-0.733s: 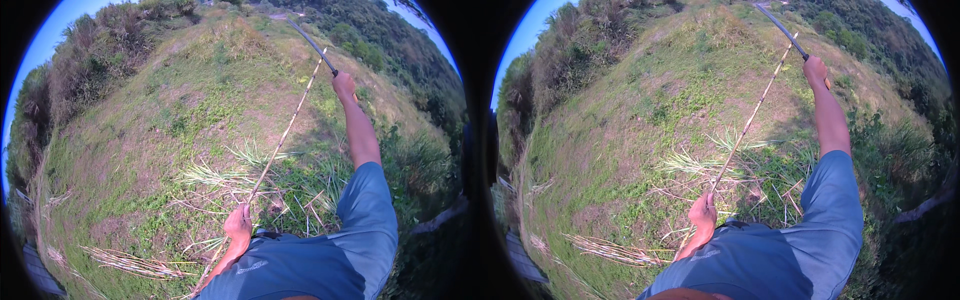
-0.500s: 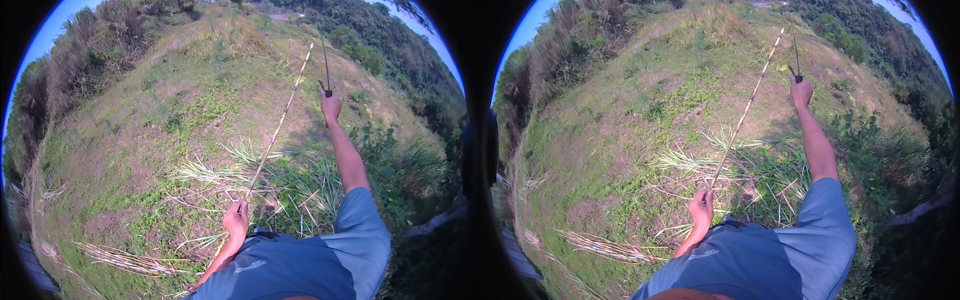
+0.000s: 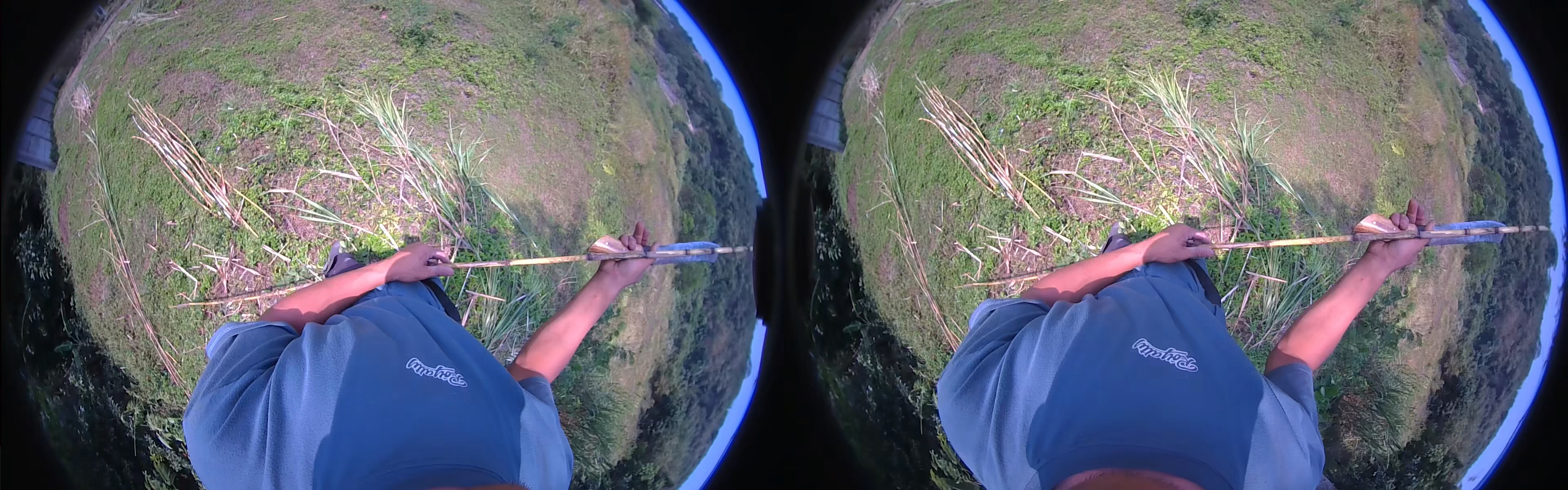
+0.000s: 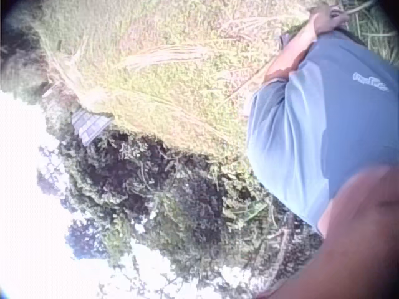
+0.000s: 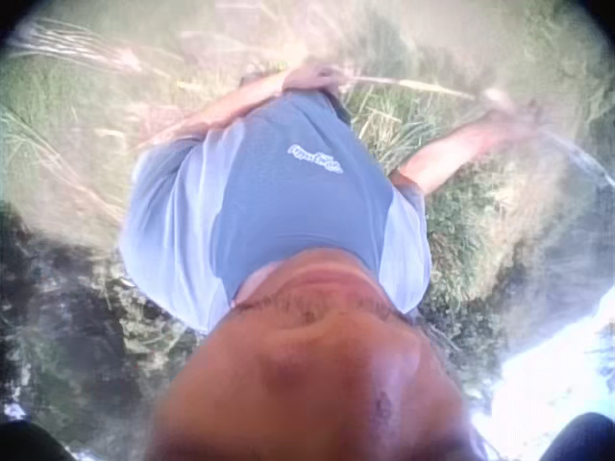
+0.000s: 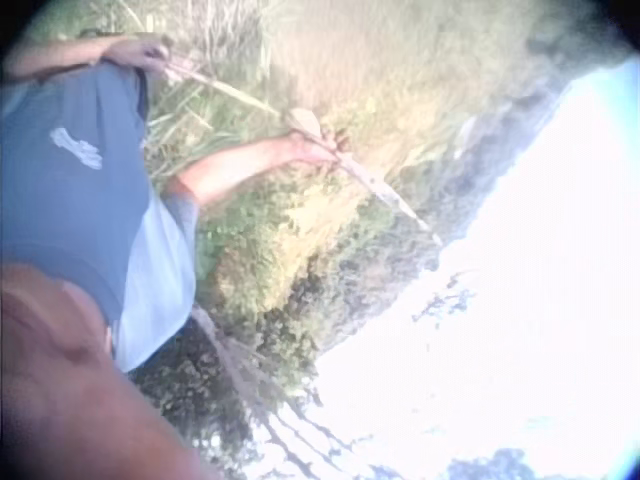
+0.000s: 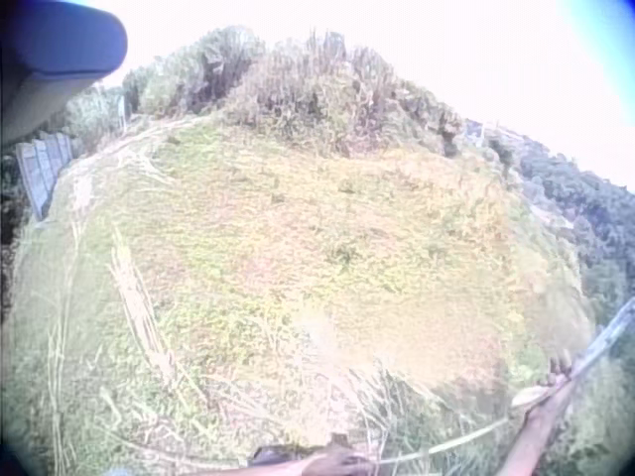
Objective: The person uses a machete to strip branches and cut long bamboo poles into smaller sections. They repeatedly pick up poles, remove protruding parts, and chop the material into uniform lengths, dropping the finished pieces onto a growing pile on the ground.
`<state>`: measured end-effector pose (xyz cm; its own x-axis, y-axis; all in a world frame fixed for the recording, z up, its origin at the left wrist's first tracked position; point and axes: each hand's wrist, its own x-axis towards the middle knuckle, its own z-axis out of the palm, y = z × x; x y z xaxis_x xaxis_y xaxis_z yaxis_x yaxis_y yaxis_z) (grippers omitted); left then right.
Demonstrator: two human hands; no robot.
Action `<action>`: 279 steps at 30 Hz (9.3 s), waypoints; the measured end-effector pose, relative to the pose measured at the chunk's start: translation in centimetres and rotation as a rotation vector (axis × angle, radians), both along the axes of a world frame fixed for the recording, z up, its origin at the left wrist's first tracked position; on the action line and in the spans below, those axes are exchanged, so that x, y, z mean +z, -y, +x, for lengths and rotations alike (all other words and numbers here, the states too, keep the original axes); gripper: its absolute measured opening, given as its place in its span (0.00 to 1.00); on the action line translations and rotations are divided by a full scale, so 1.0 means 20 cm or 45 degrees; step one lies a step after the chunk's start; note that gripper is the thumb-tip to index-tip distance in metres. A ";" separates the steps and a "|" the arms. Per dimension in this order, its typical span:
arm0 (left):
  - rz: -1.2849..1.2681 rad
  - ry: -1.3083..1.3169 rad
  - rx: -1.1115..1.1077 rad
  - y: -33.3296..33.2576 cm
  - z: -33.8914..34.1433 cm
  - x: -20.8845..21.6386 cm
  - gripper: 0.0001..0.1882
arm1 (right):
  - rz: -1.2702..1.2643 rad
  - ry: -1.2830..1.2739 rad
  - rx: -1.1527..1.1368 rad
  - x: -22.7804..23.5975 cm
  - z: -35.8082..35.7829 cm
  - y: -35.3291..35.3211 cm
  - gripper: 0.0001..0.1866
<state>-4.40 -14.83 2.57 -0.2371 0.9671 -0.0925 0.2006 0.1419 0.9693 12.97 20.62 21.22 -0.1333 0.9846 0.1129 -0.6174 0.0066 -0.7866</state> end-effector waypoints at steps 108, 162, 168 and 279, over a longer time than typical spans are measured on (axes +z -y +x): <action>-0.406 0.240 0.080 0.49 -0.13 -0.33 0.23 | 0.044 -0.721 0.986 -0.19 0.04 -0.12 0.08; -0.162 -0.319 0.309 0.25 0.08 -0.15 0.12 | 0.348 1.823 0.443 -0.49 0.24 0.67 0.19; -0.102 -0.215 0.324 0.22 0.08 -0.16 0.14 | 0.381 1.802 0.448 -0.38 0.20 0.62 0.12; -0.446 0.178 -0.167 0.17 -0.06 -0.03 0.19 | 0.526 1.598 0.419 -0.59 0.12 1.01 0.13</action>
